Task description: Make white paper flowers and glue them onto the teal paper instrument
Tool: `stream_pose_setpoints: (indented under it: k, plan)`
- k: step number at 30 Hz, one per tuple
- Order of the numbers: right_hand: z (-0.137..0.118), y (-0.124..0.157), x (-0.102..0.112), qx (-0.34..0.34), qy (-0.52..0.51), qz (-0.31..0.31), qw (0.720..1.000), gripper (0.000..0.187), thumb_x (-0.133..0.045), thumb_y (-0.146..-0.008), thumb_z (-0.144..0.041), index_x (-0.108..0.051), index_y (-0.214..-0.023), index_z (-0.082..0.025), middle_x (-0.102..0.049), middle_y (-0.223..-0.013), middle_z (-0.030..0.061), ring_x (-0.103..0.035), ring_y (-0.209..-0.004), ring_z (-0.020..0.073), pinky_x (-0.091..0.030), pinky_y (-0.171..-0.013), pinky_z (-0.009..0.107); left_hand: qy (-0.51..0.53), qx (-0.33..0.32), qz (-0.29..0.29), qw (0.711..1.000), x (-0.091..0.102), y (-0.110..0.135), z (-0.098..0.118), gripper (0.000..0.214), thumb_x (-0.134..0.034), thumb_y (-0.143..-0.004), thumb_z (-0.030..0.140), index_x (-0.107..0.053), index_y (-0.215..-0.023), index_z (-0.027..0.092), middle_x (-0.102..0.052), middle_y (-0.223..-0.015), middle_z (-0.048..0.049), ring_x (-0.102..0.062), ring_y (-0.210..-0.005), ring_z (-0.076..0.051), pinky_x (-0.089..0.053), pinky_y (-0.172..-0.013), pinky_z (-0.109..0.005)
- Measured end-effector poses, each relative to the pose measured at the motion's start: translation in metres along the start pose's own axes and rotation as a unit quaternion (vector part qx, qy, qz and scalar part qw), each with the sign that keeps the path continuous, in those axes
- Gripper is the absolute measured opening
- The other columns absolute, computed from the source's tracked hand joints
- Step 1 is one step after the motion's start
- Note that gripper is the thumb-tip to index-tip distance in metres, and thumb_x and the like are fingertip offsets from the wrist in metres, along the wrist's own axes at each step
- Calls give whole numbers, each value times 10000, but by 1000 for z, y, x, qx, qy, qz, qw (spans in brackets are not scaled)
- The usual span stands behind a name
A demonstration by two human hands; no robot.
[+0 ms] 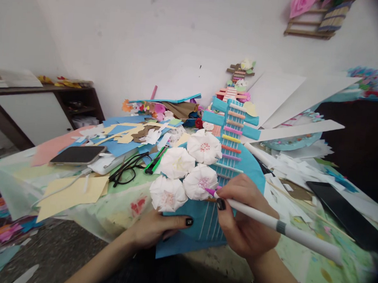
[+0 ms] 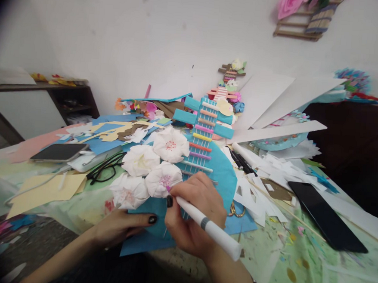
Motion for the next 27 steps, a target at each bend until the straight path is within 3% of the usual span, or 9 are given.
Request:
stream_pose_setpoints:
  k: [6, 14, 27]
  plan:
    - [3, 2, -3, -9, -2, -18, 1000, 236, -516, -737, 5, -557, -888, -171, -566, -694, 26, -516, -626, 160, -419, -561, 331, -13, 8, 1, 1000, -1, 1, 0, 444, -680, -710, 426, -406, -462, 181, -313, -379, 76, -266, -370, -46, -156, -396, -226]
    - [1, 2, 6, -4, -3, 28, 1000, 263, -515, -725, 7, -568, -911, -172, -563, -705, 21, -500, -612, 151, -413, -547, 329, -5, -4, -2, 1000, 1, 0, -1, 440, -692, -700, 443, -419, -475, 182, -303, -364, 81, -251, -355, -46, -143, -384, -225]
    - [8, 6, 1, -25, 14, 1, 1000, 195, -524, -757, 10, -552, -878, -140, -529, -714, 19, -490, -651, 140, -388, -568, 326, 8, -10, 1, 1000, 2, -1, -4, 428, -691, -726, 412, -426, -490, 174, -310, -383, 81, -247, -366, -37, -136, -387, -215]
Point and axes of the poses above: each hand's wrist, its own y-axis away from the middle knuckle, its own x-axis out of the back of the hand, z = x × y, the point moved 9 cm from there along -y, towards the middle knuckle
